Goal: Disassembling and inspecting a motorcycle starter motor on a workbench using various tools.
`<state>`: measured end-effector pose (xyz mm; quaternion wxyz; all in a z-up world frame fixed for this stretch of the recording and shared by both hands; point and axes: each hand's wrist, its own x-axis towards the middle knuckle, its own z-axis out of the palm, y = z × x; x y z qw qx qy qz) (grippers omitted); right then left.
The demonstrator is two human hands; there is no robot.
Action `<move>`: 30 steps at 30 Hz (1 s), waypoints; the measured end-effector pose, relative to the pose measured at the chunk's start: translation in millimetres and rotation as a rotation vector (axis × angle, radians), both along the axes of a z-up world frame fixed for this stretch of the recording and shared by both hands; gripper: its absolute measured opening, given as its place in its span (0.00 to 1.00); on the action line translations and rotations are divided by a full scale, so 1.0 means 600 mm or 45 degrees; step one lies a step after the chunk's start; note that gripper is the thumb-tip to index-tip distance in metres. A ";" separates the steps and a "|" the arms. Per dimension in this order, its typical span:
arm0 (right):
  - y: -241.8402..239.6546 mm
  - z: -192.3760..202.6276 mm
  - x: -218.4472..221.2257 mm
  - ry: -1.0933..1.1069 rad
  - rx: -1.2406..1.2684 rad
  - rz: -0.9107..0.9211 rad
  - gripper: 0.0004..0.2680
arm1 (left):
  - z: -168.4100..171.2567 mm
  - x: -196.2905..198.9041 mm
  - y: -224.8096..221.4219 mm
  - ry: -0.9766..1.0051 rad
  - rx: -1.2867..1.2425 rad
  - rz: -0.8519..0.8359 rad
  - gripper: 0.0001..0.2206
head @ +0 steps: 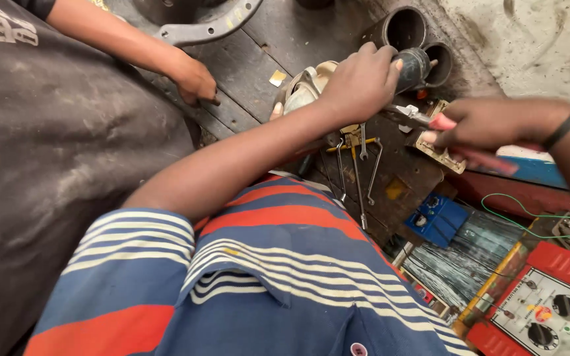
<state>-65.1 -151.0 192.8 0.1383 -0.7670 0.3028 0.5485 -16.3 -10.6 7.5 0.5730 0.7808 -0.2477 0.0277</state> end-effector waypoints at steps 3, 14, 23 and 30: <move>-0.020 -0.006 0.015 0.005 -0.054 0.463 0.12 | -0.007 0.002 0.001 0.021 -0.031 0.039 0.13; 0.004 -0.238 -0.179 -0.941 0.623 -0.467 0.11 | -0.001 0.026 0.021 0.197 0.025 -0.050 0.15; -0.028 -0.052 -0.044 -0.279 0.250 -0.116 0.12 | -0.030 0.022 -0.010 0.086 0.036 -0.009 0.14; 0.024 -0.015 -0.027 -0.209 0.088 0.110 0.16 | -0.042 0.047 -0.001 0.093 -0.095 0.017 0.13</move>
